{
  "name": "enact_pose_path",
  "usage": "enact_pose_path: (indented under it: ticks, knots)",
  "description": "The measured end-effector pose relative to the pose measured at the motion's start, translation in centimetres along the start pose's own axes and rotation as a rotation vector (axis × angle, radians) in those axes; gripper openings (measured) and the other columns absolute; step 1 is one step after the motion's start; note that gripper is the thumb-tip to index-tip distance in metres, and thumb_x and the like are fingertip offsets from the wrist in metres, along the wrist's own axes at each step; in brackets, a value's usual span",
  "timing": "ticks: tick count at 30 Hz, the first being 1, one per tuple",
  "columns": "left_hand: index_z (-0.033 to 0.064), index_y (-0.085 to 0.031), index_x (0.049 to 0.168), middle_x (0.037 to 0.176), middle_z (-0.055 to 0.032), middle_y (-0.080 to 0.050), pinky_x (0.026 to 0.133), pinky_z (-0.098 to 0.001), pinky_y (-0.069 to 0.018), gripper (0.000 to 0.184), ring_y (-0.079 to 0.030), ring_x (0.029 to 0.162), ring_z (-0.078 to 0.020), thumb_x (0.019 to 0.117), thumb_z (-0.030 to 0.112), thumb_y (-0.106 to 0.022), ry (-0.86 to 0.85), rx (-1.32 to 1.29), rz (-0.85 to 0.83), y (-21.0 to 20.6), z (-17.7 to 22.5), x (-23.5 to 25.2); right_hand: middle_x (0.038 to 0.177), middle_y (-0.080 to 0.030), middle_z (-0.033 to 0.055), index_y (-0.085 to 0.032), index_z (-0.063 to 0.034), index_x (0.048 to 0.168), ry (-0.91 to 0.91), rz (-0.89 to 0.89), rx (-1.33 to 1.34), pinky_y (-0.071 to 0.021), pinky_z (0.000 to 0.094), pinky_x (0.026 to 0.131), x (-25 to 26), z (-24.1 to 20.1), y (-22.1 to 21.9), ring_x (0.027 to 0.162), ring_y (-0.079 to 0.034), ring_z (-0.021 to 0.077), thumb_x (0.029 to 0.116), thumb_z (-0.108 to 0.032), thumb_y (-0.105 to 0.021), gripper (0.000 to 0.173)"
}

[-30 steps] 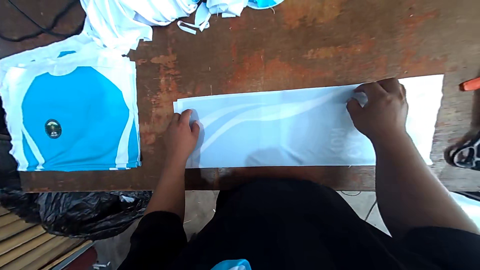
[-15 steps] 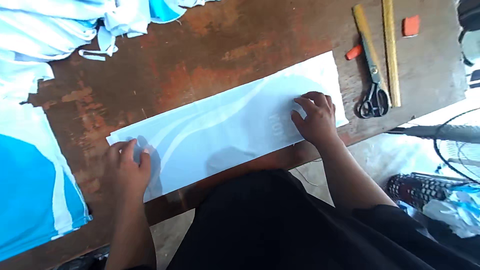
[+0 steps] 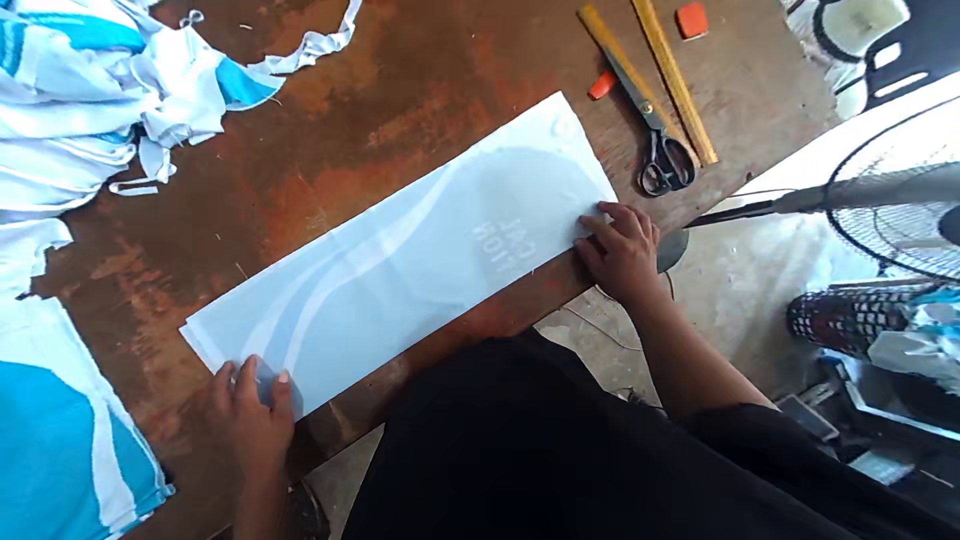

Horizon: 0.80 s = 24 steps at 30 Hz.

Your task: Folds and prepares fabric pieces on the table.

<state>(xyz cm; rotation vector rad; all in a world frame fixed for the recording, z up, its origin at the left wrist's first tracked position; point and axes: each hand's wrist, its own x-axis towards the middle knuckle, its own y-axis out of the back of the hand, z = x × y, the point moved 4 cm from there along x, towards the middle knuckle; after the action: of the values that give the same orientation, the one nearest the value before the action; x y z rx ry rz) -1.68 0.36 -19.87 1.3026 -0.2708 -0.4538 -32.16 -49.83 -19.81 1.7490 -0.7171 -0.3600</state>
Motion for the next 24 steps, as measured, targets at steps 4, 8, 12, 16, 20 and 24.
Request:
enact_pose_path:
  ticks: [4,8,12,16,20,24]
  knots:
    - [0.0032,-0.056,0.144,0.154,-0.0288,-0.044,0.118,-0.0632,-0.0298,0.059,-0.040,0.145,-0.0477,0.1027,0.044,-0.048,0.033,0.018,-0.010,0.1,0.6,-1.2,0.147,-0.056,0.0144,-0.070,-0.0195,0.131,0.026,-0.003,0.006,-0.0337,0.0670,0.110,0.3,0.7,-0.1,0.141,-0.045,0.0423,0.1024,-0.043,-0.055,0.040]
    - [0.0029,-0.053,0.147,0.156,-0.0308,-0.040,0.118,-0.0656,-0.0286,0.061,-0.036,0.146,-0.0503,0.1019,0.043,-0.054,0.115,0.015,0.004,0.9,1.1,-1.9,0.149,-0.055,0.0140,-0.070,-0.0205,0.131,0.067,0.005,0.016,-0.0312,0.0665,0.113,1.0,2.0,-0.2,0.144,-0.042,0.0422,0.1020,-0.047,-0.054,0.042]
    - [-0.0045,-0.053,0.144,0.147,-0.0300,-0.051,0.117,-0.0540,-0.0361,0.057,-0.047,0.141,-0.0411,0.1027,0.035,-0.056,0.087,-0.223,0.004,3.9,5.3,-3.1,0.150,-0.054,0.0150,-0.068,-0.0194,0.135,0.017,0.060,0.005,-0.0297,0.0664,0.114,-1.0,4.4,0.6,0.145,-0.040,0.0423,0.1031,-0.045,-0.053,0.044]
    - [0.0151,-0.062,0.136,0.129,-0.0074,-0.070,0.101,-0.0399,-0.0556,0.060,-0.066,0.120,-0.0236,0.1000,0.062,-0.052,-0.291,-1.084,-0.309,7.5,14.1,-5.8,0.151,-0.052,0.0184,-0.068,-0.0128,0.134,-0.110,0.101,0.030,-0.0287,0.0700,0.113,-3.3,6.5,1.4,0.145,-0.037,0.0467,0.1016,-0.043,-0.056,0.046]
    - [0.0282,-0.067,0.130,0.121,0.0027,-0.073,0.105,-0.0434,-0.0531,0.058,-0.067,0.117,-0.0192,0.0931,0.071,-0.054,-0.833,-1.407,-0.867,13.6,25.3,-11.9,0.148,-0.054,0.0178,-0.070,-0.0130,0.130,-0.101,0.058,0.093,-0.0299,0.0702,0.112,-4.3,4.4,1.6,0.144,-0.039,0.0458,0.0993,-0.035,-0.060,0.039]
    - [0.0189,-0.070,0.115,0.108,-0.0025,-0.071,0.090,-0.0395,-0.0583,0.041,-0.069,0.102,-0.0199,0.0957,0.055,-0.064,-0.935,-1.362,-0.885,12.9,29.5,-13.9,0.132,-0.064,0.0184,-0.074,-0.0149,0.118,0.140,0.043,0.143,-0.0419,0.0658,0.104,-1.7,-1.2,0.8,0.128,-0.055,0.0434,0.0986,-0.032,-0.060,0.030]
